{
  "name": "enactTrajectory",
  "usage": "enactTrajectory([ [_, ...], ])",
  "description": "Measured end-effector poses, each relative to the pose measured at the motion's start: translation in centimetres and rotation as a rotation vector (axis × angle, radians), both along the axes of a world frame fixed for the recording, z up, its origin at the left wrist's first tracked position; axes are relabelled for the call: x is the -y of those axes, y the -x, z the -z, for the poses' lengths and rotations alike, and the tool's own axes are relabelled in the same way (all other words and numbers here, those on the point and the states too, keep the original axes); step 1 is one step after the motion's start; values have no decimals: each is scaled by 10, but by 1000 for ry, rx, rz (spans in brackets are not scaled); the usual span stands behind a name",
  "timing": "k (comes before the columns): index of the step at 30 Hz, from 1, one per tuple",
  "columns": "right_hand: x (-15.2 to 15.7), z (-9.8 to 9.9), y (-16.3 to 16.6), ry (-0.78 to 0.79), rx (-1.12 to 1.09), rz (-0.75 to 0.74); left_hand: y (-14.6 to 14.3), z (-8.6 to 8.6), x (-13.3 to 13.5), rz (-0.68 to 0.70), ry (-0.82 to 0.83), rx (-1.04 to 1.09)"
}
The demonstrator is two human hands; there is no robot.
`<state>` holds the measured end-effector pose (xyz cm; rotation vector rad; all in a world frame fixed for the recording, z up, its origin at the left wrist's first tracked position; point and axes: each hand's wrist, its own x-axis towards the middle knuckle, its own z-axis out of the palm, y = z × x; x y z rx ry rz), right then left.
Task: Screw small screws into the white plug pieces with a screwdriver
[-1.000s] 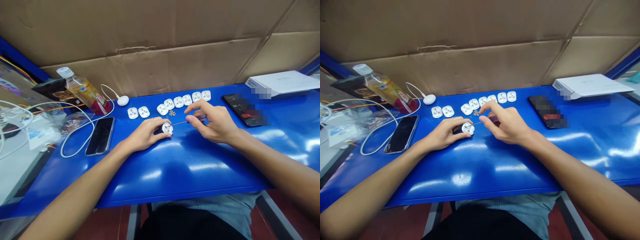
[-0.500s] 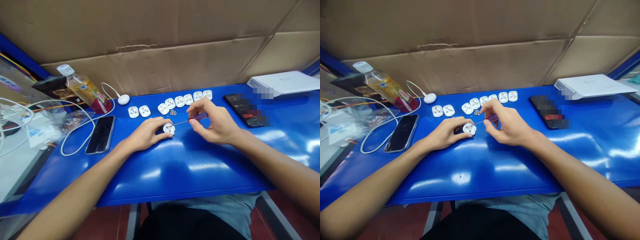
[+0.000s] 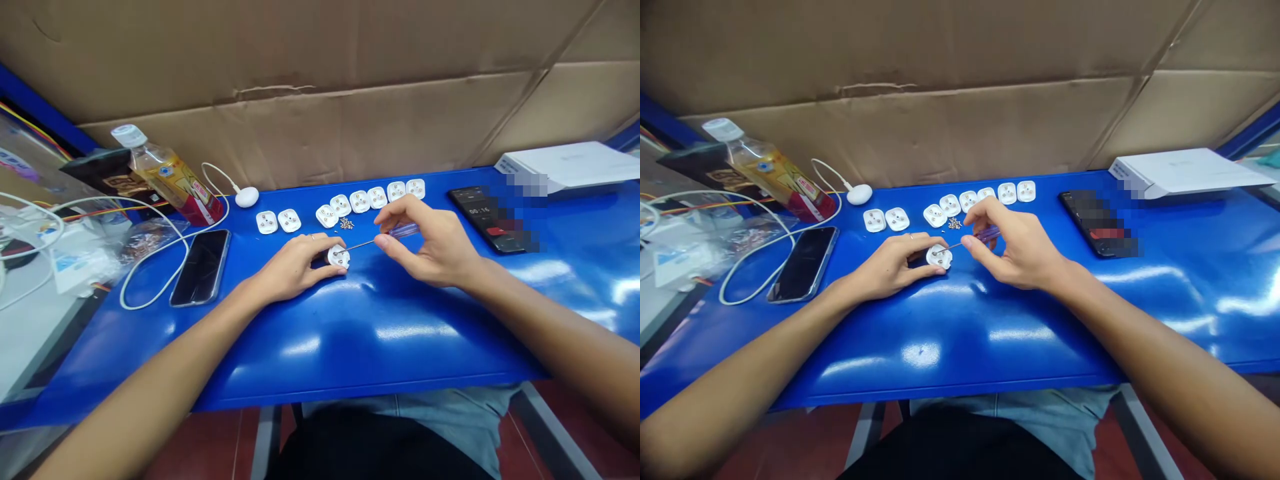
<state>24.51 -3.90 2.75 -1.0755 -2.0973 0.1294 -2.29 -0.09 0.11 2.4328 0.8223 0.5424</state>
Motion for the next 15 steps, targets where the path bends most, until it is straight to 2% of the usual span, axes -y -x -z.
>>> enactTrajectory([
  [2, 0, 0, -1, 13, 0, -31, 0, 0, 0, 0, -2, -4],
  [6, 1, -1, -1, 18, 15, 13, 1, -1, 1, -4, 4, -18],
  [10, 4, -6, -1, 3, 48, -115, 0, -1, 1, -3, -4, -4],
  [15, 4, -8, -1, 30, 123, 8, 0, -2, 2, 6, 3, 17],
])
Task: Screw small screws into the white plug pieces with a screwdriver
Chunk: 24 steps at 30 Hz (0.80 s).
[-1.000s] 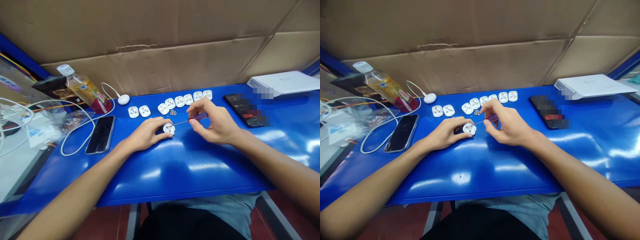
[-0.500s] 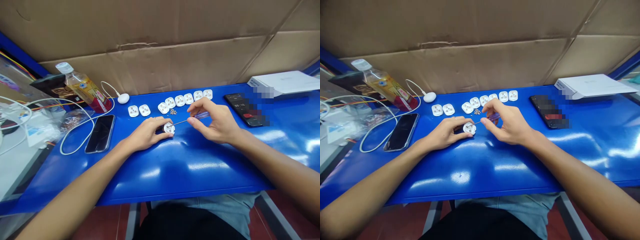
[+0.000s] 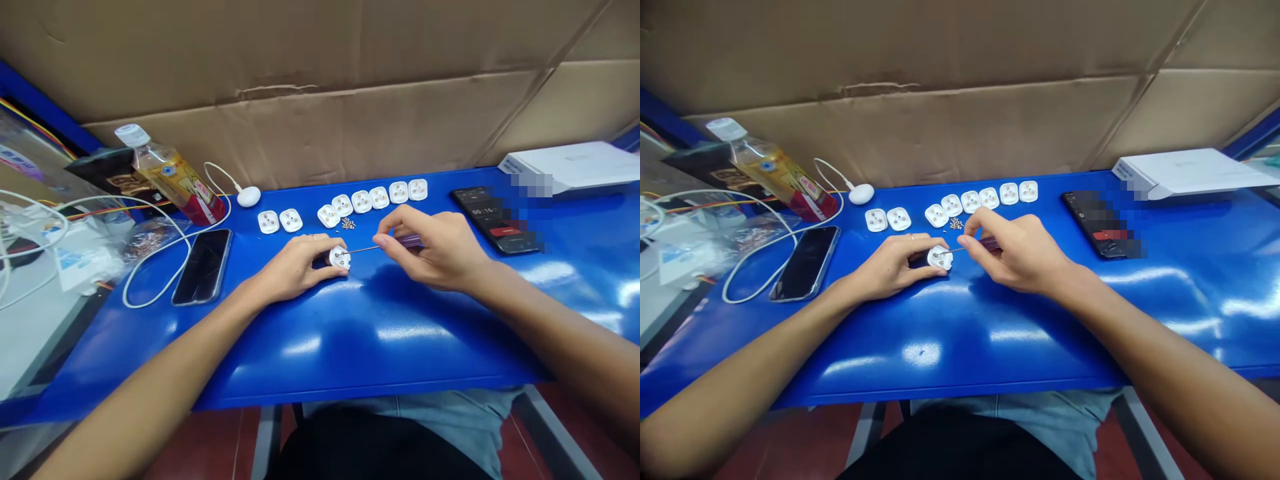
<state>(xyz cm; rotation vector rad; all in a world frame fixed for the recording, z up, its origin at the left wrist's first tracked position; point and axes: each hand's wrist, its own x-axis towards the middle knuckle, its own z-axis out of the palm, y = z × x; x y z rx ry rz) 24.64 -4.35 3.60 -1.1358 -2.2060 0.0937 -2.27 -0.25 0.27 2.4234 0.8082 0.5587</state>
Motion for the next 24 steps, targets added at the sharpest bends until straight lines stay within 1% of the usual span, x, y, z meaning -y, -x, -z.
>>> enactTrajectory([
  [2, -1, -1, -1, 17, -7, -1, 0, 0, 0, -1, 5, 6],
  [5, -2, -4, -2, 56, -23, -102, 0, 0, 0, -6, 15, -4],
  [7, -2, -5, -1, 87, -13, -136, 0, 0, 0, -8, 26, -5],
  [11, -1, -3, 0, 95, -7, -18, 0, 1, 0, -12, 22, 11],
  [12, -1, -3, 0, 93, -16, -12, 0, 1, -1, -10, 19, 12],
  [16, -2, -5, -3, 153, -24, -157, 1, 1, -1, -2, 9, 22],
  [18, -2, -8, -3, 188, -29, -176, 1, 1, -1, 2, -8, 25],
  [20, -1, -9, -1, 220, -60, -134, 1, 2, -1, 8, -26, 23],
  [24, 1, -7, 7, 306, -169, -1, 1, 2, -2, -7, -47, 18],
])
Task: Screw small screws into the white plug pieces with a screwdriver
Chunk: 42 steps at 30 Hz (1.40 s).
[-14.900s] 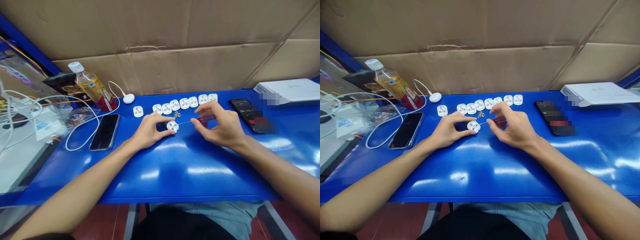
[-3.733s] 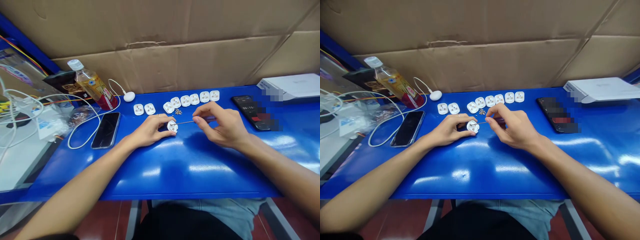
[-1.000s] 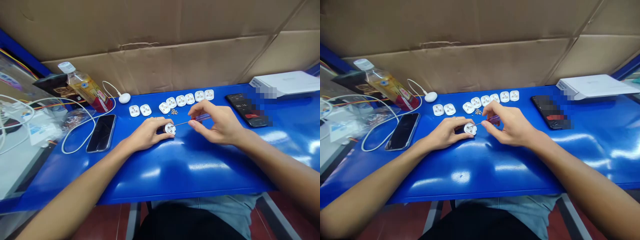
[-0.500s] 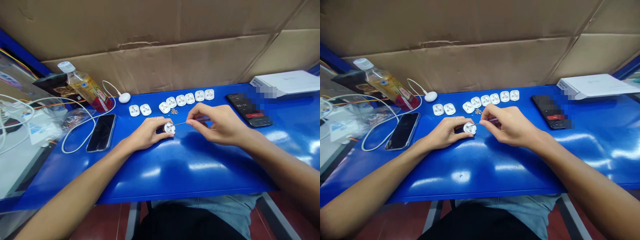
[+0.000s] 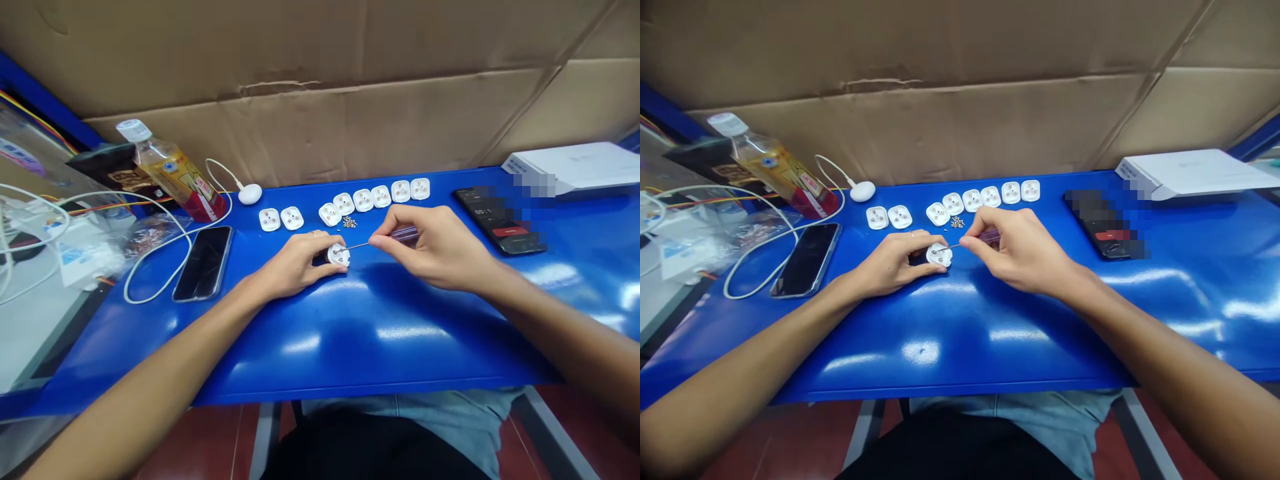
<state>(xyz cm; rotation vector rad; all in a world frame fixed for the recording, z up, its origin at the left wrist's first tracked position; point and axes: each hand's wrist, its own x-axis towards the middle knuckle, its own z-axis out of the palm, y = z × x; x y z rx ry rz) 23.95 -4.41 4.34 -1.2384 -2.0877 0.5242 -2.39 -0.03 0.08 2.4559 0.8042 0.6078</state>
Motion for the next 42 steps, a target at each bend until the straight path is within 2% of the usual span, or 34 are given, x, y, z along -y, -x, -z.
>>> enactTrajectory([
  [4, -4, 7, 2, 33, -110, 36, 5, -7, -3, -32, -1, -45],
  [8, -13, 19, -2, -109, -108, 126, 10, -14, -6, -87, 22, -83],
  [11, -18, 28, -3, -66, 8, 66, 11, -15, -8, -94, 51, -79],
  [15, -21, 33, -2, -19, 36, 46, 11, -13, -10, -85, 48, -51],
  [22, -21, 36, -2, -61, 80, 26, 13, -8, -12, -89, 1, 3],
  [29, -23, 37, -3, -80, 85, 26, 10, -7, -14, -260, -53, 175],
  [33, -17, 33, -2, -130, -2, 18, 9, -9, -13, -320, 25, 238],
  [38, -7, 26, 1, -257, -69, 5, 9, -12, -12, -309, 143, 309],
  [42, -2, 25, 3, -286, -102, -18, 8, -14, -10, -282, 177, 339],
])
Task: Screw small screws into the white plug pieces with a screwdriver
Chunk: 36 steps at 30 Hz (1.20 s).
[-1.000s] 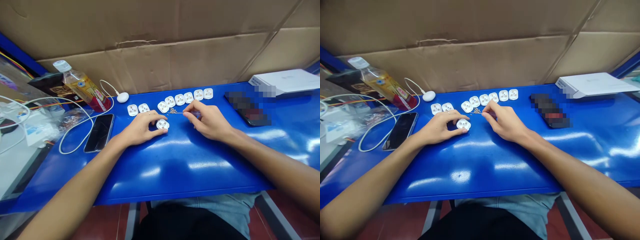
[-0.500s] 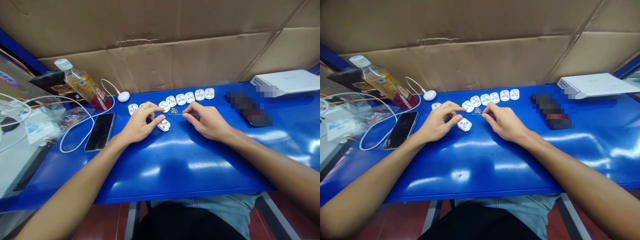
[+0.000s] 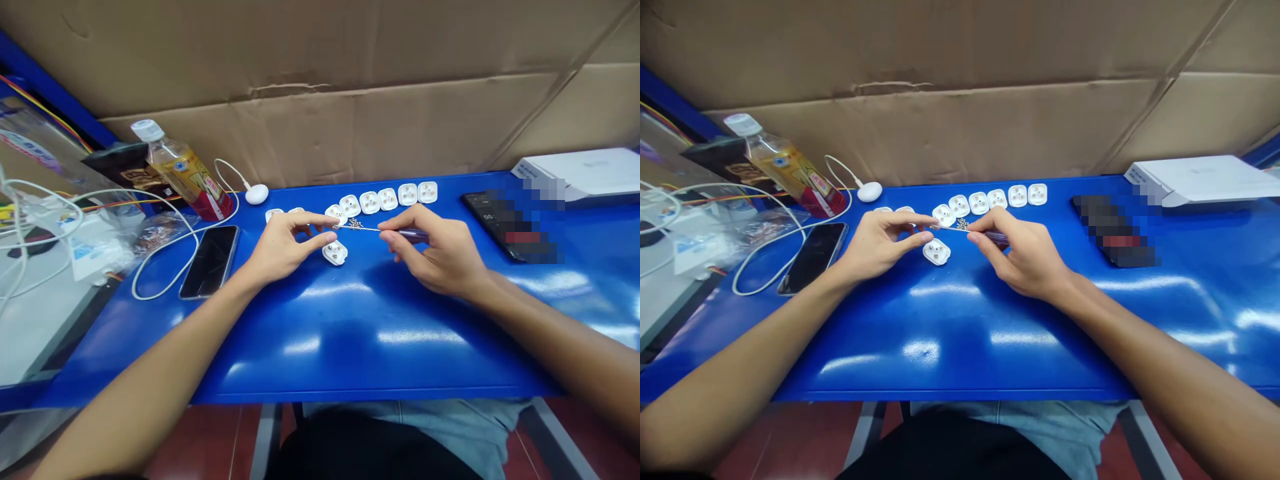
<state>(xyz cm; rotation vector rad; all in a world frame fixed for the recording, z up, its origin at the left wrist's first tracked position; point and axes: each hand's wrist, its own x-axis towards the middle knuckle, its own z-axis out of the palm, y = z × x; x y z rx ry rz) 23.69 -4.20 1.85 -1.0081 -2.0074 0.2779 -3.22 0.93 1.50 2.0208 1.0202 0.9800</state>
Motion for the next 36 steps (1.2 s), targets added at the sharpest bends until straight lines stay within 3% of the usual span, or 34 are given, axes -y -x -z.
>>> enactTrajectory([
  [5, 2, -1, 1, -16, 9, 3, -2, 0, 2, 0, 8, 38],
  [13, 4, -4, -1, -22, 74, -43, 0, 3, 2, -3, -109, 71],
  [18, 7, -14, -2, 0, 158, -80, 1, -1, 4, 9, -361, -51],
  [23, 7, -14, -1, 25, 188, -79, 5, -2, 2, 117, -692, -220],
  [27, 8, -11, -2, 35, 187, -34, 7, -1, 1, 162, -829, -296],
  [36, 13, -11, 0, 10, 66, -43, 2, -2, 5, 87, -814, -238],
])
